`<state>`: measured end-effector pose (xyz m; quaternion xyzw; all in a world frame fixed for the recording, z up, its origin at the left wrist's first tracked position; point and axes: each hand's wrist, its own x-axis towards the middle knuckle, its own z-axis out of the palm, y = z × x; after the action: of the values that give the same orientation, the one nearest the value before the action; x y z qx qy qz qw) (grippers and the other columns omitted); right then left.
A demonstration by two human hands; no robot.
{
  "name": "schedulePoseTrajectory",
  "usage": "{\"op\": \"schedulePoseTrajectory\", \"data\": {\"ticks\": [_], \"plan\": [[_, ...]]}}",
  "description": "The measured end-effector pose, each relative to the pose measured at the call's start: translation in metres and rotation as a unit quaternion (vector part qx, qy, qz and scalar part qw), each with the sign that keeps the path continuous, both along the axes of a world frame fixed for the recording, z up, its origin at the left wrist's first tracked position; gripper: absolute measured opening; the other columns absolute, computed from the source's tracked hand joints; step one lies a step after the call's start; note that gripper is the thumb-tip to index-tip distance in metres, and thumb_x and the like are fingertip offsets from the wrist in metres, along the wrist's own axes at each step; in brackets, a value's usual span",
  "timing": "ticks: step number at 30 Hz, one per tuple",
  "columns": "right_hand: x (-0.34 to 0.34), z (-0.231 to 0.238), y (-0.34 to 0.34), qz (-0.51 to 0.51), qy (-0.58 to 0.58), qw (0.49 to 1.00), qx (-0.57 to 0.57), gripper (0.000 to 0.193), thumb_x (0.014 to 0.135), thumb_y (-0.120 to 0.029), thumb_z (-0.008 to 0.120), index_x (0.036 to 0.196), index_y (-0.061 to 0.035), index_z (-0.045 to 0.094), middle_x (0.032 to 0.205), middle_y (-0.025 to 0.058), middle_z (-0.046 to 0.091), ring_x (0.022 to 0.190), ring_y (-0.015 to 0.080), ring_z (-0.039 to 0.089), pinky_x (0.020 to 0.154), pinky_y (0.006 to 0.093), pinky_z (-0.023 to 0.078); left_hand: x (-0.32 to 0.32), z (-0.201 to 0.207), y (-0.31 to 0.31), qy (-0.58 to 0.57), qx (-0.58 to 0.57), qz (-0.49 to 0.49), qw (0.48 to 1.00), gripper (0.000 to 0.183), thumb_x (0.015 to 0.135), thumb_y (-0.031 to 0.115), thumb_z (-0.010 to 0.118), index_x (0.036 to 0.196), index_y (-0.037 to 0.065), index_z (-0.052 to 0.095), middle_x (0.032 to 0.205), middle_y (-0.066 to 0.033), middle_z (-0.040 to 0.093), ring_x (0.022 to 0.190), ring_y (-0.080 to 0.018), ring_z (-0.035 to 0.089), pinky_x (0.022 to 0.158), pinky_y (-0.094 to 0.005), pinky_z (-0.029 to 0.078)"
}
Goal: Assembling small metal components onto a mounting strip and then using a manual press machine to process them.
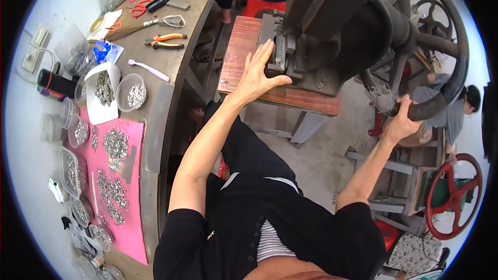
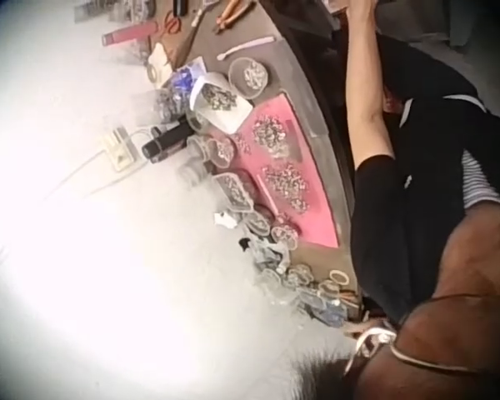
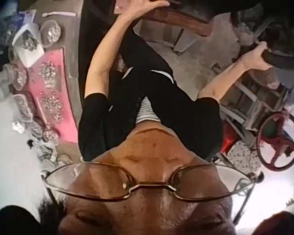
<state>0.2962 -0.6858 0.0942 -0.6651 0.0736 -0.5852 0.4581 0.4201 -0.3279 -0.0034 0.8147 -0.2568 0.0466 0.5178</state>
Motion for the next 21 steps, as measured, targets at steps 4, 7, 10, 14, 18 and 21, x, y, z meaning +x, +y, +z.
{"op": "schedulePoseTrajectory", "data": {"ticks": [4,7,10,14,18,21], "plan": [[-0.015,0.051,-0.016,-0.023,0.119,0.990,-0.072,0.020,0.090,-0.004,0.075,0.096,0.0002,0.057,0.081,0.0079,0.065,0.070,0.0148,0.066,0.070,0.0290,0.054,0.004,-0.007,0.000,-0.035,0.018,0.012,0.999,0.110,0.076,0.058,0.081,0.157,0.000,0.034,0.165,-0.0186,0.029,0.155,-0.0373,0.022,0.125,-0.0573,0.011],[-0.015,0.117,-0.026,0.016,0.180,0.978,-0.100,0.025,0.089,-0.012,0.077,0.099,0.0023,0.059,0.079,0.0069,0.063,0.064,0.0138,0.061,0.062,0.0272,0.049,0.010,-0.007,-0.005,-0.045,0.021,0.018,0.999,0.104,0.077,0.056,0.081,0.154,-0.001,0.040,0.164,-0.0173,0.033,0.154,-0.0385,0.024,0.124,-0.0593,0.011],[0.001,0.176,-0.051,0.021,0.292,0.948,-0.125,0.034,0.094,-0.031,0.070,0.102,0.0012,0.061,0.072,0.0044,0.059,0.063,0.0119,0.057,0.060,0.0244,0.044,0.017,-0.001,-0.011,-0.054,0.047,0.020,0.997,0.103,0.076,0.056,0.081,0.152,-0.001,0.043,0.163,-0.0178,0.036,0.153,-0.0389,0.025,0.124,-0.0598,0.011],[0.038,0.238,-0.105,0.147,0.362,0.913,-0.114,0.030,0.098,-0.034,0.068,0.093,-0.0045,0.060,0.065,-0.0003,0.051,0.058,0.0089,0.051,0.056,0.0220,0.041,0.028,0.003,-0.024,-0.072,0.070,0.019,0.995,0.102,0.075,0.056,0.082,0.151,-0.001,0.045,0.161,-0.0173,0.040,0.153,-0.0393,0.026,0.123,-0.0605,0.012],[0.061,0.261,-0.091,0.162,0.356,0.918,-0.071,0.029,0.101,-0.031,0.066,0.096,-0.0023,0.064,0.067,-0.0017,0.052,0.057,0.0058,0.049,0.054,0.0182,0.039,0.034,0.003,-0.024,-0.066,0.075,0.017,0.995,0.102,0.074,0.056,0.082,0.151,-0.001,0.045,0.161,-0.0160,0.040,0.152,-0.0394,0.027,0.123,-0.0605,0.012],[0.056,0.258,-0.085,0.166,0.342,0.924,-0.040,0.029,0.101,-0.031,0.064,0.096,-0.0027,0.063,0.068,-0.0014,0.052,0.059,0.0059,0.049,0.054,0.0181,0.039,0.039,0.003,-0.025,-0.069,0.077,0.014,0.995,0.102,0.074,0.057,0.081,0.151,0.000,0.045,0.161,-0.0161,0.040,0.153,-0.0394,0.026,0.123,-0.0605,0.012]]}}
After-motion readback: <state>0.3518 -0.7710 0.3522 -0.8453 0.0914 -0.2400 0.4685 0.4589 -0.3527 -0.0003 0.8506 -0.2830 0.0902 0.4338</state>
